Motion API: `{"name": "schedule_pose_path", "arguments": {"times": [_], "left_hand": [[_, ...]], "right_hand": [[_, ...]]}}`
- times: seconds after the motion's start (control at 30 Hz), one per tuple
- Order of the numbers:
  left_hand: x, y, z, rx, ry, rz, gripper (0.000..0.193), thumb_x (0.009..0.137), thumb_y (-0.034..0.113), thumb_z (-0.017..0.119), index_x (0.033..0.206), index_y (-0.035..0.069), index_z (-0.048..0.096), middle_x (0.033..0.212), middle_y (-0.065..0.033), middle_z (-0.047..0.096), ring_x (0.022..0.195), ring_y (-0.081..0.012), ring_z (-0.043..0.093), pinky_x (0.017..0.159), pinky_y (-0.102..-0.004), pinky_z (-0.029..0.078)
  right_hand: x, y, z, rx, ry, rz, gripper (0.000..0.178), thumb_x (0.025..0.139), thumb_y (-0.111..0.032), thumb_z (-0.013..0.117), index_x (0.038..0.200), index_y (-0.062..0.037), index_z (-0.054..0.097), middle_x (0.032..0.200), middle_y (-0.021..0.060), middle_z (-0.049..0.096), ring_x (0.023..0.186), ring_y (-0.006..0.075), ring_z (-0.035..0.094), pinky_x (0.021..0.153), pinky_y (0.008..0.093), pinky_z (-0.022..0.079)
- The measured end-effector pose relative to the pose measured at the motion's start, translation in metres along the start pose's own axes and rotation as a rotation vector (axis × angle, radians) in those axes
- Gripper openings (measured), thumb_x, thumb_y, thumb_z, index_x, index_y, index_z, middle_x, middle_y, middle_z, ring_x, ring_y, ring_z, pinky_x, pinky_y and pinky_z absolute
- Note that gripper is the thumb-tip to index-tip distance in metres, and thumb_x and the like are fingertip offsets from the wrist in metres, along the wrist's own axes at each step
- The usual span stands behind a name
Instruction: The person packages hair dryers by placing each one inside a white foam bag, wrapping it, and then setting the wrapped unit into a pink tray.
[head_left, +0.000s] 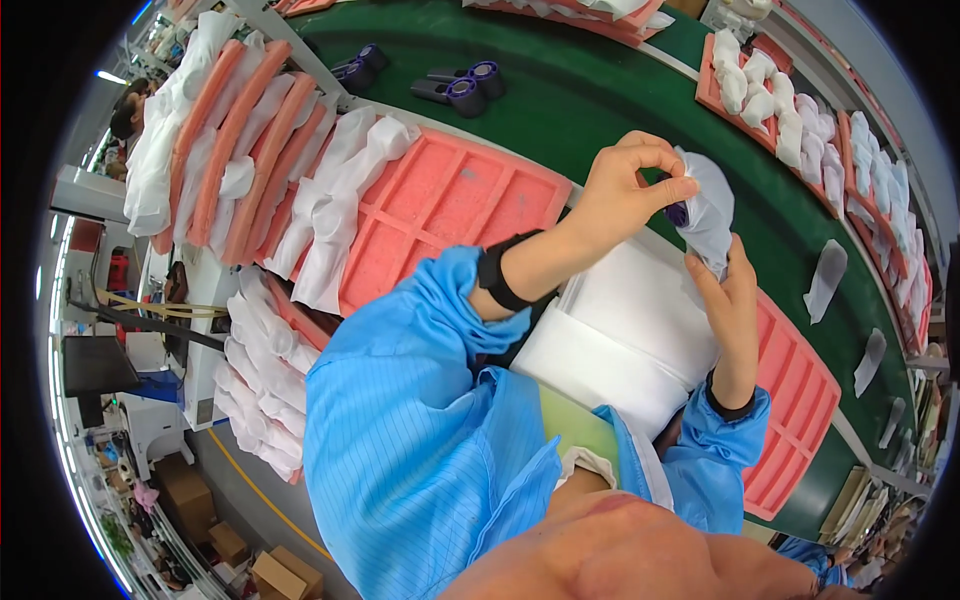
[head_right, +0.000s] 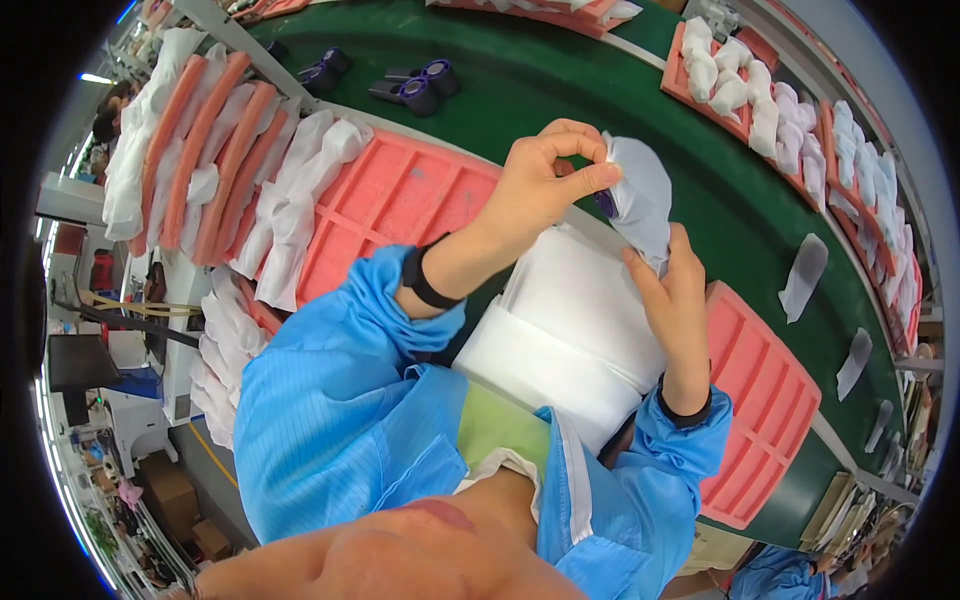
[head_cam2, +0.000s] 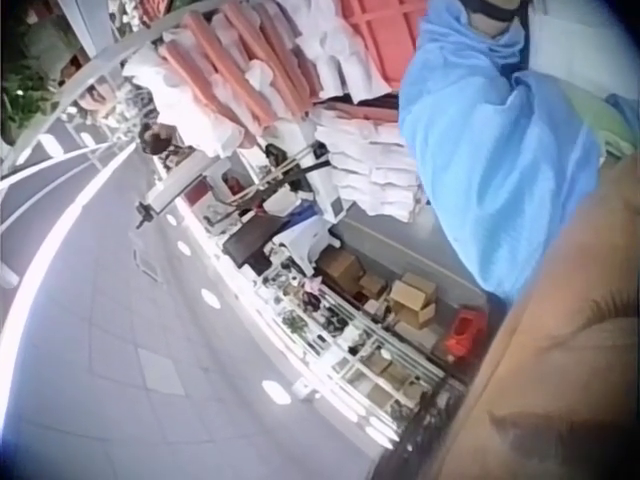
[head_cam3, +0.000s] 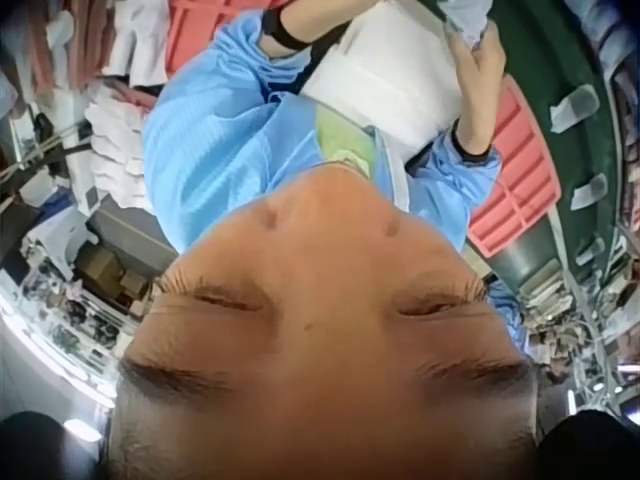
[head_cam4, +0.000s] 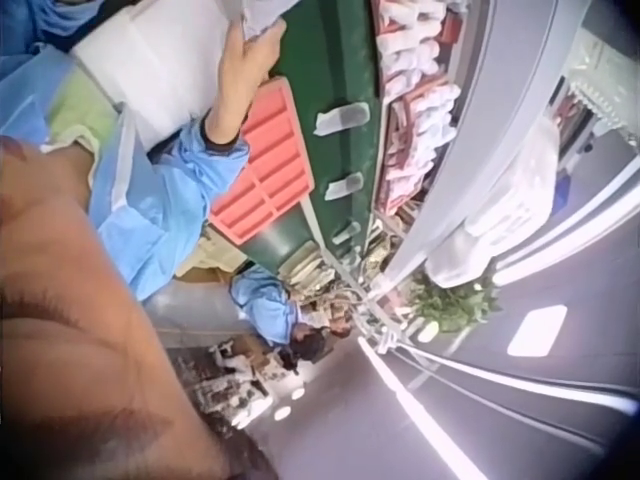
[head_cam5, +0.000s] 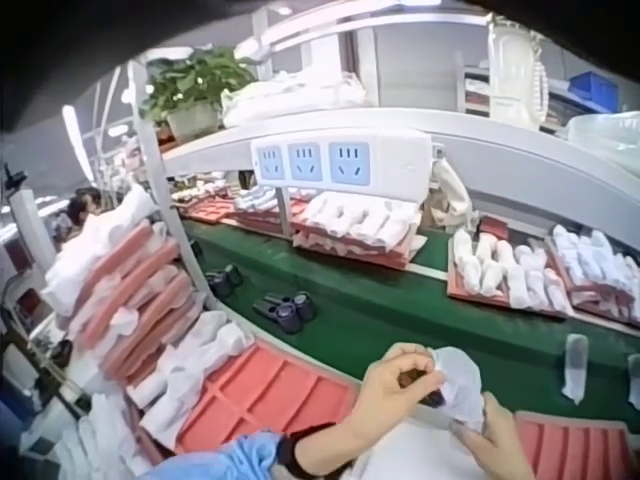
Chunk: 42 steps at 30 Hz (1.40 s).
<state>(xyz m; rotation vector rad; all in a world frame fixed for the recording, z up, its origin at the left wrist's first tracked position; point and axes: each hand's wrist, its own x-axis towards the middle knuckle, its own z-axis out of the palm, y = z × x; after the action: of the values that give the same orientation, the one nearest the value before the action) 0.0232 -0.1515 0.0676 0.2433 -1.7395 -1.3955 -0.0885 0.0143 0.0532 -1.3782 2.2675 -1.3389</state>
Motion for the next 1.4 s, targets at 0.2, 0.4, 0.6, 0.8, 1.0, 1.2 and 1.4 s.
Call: {"name": "schedule_pose_path", "arguments": {"times": [0.2, 0.4, 0.6, 0.8, 1.0, 1.2, 1.4], "left_hand": [[-0.011, -0.013, -0.002, 0.190, -0.035, 0.068, 0.018, 0.072, 0.017, 0.076, 0.078, 0.003, 0.066, 0.091, -0.0083, 0.054, 0.077, -0.0207, 0.053, 0.063, -0.0300, 0.044], [-0.002, -0.005, -0.009, 0.152, -0.057, -0.103, 0.016, 0.074, 0.015, 0.075, 0.078, 0.003, 0.065, 0.089, -0.0063, 0.052, 0.072, -0.0174, 0.053, 0.060, -0.0282, 0.042], [-0.025, 0.001, 0.010, 0.291, 0.038, 0.172, 0.015, 0.076, 0.012, 0.074, 0.078, 0.002, 0.063, 0.087, -0.0046, 0.051, 0.073, -0.0128, 0.050, 0.061, -0.0248, 0.041], [0.012, -0.012, -0.018, 0.021, 0.044, -0.080, 0.014, 0.076, 0.015, 0.073, 0.078, 0.004, 0.064, 0.088, -0.0077, 0.051, 0.073, -0.0199, 0.054, 0.061, -0.0304, 0.044], [0.039, -0.069, -0.057, 0.672, -0.129, -0.070, 0.032, 0.072, 0.028, 0.077, 0.089, 0.005, 0.063, 0.107, -0.0155, 0.052, 0.084, -0.0290, 0.062, 0.069, -0.0380, 0.051], [0.081, -0.133, -0.136, 1.217, 0.158, -0.461, 0.073, 0.065, 0.041, 0.081, 0.125, 0.014, 0.047, 0.126, -0.0120, 0.047, 0.101, -0.0349, 0.061, 0.081, -0.0426, 0.052], [0.087, -0.172, -0.166, 1.315, 0.107, -0.631, 0.070, 0.066, 0.038, 0.080, 0.122, 0.010, 0.048, 0.127, -0.0144, 0.050, 0.105, -0.0356, 0.060, 0.085, -0.0448, 0.052]], "right_hand": [[0.002, 0.003, 0.002, 0.084, -0.132, 0.073, 0.029, 0.085, -0.017, 0.067, 0.105, -0.0002, 0.054, 0.083, 0.0041, 0.056, 0.074, 0.0108, 0.048, 0.066, 0.0239, 0.040], [0.000, -0.010, 0.008, 0.041, -0.062, 0.095, 0.030, 0.086, -0.016, 0.066, 0.106, 0.0013, 0.052, 0.085, 0.0109, 0.061, 0.075, 0.0178, 0.055, 0.067, 0.0282, 0.044], [-0.002, -0.018, 0.014, 0.000, 0.076, 0.023, 0.025, 0.088, -0.016, 0.065, 0.104, -0.0002, 0.054, 0.085, 0.0031, 0.056, 0.073, 0.0089, 0.048, 0.064, 0.0243, 0.040], [-0.004, -0.012, -0.011, 0.200, -0.168, 0.121, 0.030, 0.086, -0.014, 0.065, 0.110, 0.0007, 0.055, 0.092, 0.0015, 0.059, 0.078, 0.0087, 0.051, 0.067, 0.0237, 0.042], [0.023, 0.052, -0.035, 0.131, -0.382, 0.247, 0.036, 0.085, -0.015, 0.066, 0.115, 0.0011, 0.055, 0.093, 0.0037, 0.061, 0.082, 0.0077, 0.052, 0.072, 0.0225, 0.043], [0.044, 0.140, -0.043, -0.457, 0.270, 0.226, 0.040, 0.085, -0.017, 0.063, 0.120, -0.0022, 0.054, 0.104, 0.0170, 0.065, 0.096, 0.0298, 0.063, 0.085, 0.0349, 0.047], [0.042, 0.126, -0.040, -0.726, 0.380, -0.068, 0.042, 0.079, -0.015, 0.068, 0.119, -0.0062, 0.058, 0.122, 0.0163, 0.058, 0.113, 0.0341, 0.055, 0.094, 0.0377, 0.043]]}}
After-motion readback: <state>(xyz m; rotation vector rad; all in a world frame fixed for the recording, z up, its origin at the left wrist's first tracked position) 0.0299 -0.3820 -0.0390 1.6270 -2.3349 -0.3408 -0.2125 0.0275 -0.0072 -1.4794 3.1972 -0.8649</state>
